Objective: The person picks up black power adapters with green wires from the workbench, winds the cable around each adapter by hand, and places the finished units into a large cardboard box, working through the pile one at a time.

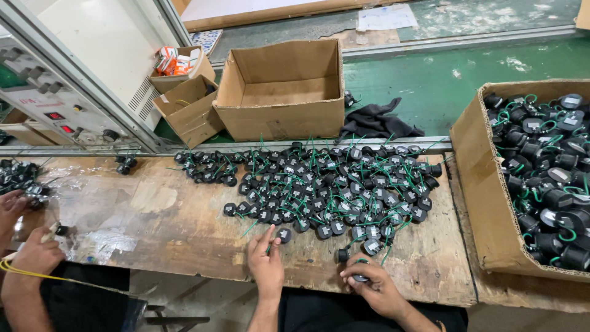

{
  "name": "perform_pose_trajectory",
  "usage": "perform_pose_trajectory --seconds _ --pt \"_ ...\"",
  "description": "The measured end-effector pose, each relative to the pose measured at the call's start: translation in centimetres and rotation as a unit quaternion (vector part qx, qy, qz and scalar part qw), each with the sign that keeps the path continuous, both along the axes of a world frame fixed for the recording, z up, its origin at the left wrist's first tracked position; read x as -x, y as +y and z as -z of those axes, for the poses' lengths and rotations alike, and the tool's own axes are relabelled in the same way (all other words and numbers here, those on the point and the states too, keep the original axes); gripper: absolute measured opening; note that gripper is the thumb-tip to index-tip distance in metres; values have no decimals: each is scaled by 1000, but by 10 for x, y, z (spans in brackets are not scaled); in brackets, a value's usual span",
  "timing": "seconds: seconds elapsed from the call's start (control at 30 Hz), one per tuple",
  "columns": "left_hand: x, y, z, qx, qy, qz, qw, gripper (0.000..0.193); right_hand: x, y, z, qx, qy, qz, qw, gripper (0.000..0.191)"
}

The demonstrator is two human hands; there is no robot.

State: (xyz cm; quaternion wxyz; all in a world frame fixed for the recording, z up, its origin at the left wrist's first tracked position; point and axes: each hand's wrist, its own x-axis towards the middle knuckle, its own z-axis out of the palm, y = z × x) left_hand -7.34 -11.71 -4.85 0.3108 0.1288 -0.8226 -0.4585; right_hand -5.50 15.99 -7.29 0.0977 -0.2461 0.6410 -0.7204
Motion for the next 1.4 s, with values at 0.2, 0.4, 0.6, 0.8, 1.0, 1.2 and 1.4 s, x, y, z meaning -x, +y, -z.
perform_pose_trajectory --seconds 0.2,0.4,0.6,0.8,1.0,1.2,1.4 --pt "-11 22 2 -467 129 183 855 45 -1 -4 -14 61 -45 46 996 51" --pt "-17 88 -17 -249 69 343 903 27 -2 -4 -7 -86 229 55 968 63" --pt "-22 77 -50 -52 156 407 899 21 -1 -1 6 -19 50 33 998 49" --pt "-28 77 -31 -305 -9 434 848 26 -2 -6 -9 -102 159 82 979 49" --pt "-38 96 -38 -234 -3 363 902 28 -2 -5 -23 -104 164 42 980 46" --pt "-53 91 -138 -119 164 471 859 21 0 -6 -33 -58 193 30 979 26" --pt "-55 103 -224 -295 245 672 633 12 3 -3 -39 -137 200 11 970 27"
